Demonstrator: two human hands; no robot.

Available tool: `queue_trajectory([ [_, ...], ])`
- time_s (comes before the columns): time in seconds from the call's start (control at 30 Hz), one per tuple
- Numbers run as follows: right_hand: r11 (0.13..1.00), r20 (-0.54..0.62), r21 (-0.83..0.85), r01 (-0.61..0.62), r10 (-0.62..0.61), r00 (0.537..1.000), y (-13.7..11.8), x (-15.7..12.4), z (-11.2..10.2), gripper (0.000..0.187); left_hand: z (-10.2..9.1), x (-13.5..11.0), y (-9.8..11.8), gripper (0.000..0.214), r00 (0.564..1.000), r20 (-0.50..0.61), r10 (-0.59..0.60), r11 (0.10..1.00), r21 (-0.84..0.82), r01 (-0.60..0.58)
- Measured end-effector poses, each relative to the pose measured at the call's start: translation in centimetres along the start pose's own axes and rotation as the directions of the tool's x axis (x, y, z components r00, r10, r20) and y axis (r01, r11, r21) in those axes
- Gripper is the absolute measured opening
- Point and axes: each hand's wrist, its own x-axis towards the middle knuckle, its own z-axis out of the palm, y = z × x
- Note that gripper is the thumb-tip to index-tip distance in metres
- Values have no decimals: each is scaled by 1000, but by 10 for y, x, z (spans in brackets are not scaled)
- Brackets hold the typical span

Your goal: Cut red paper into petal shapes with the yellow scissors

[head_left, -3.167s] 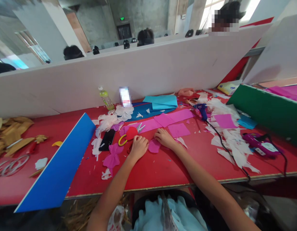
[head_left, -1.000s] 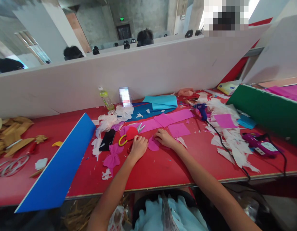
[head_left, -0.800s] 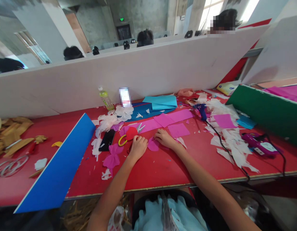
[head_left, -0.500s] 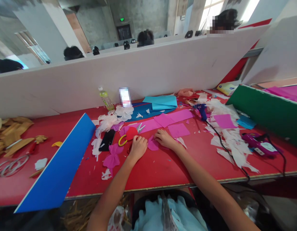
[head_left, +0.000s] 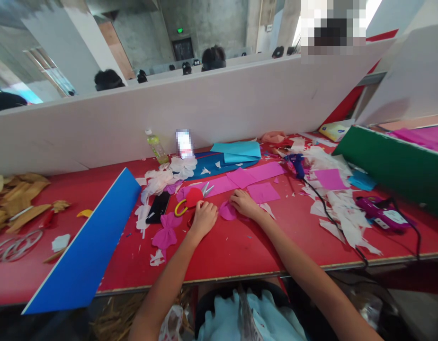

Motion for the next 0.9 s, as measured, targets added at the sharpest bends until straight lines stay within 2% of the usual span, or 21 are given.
queue_trajectory([
  [0.33,995,13,92,32,-33,999,-8,-1,-4,14,-1,1,2,18,992,-83,-100,993,-64,95],
  [0.53,993,16,109,46,-48,999,-13,-1,0,14,8,2,7,14,993,-34,-109,993,-44,107],
  [0.9,992,36,114,51,-56,998,-16,2,5,13,7,2,9,12,991,-11,-135,989,-62,134],
])
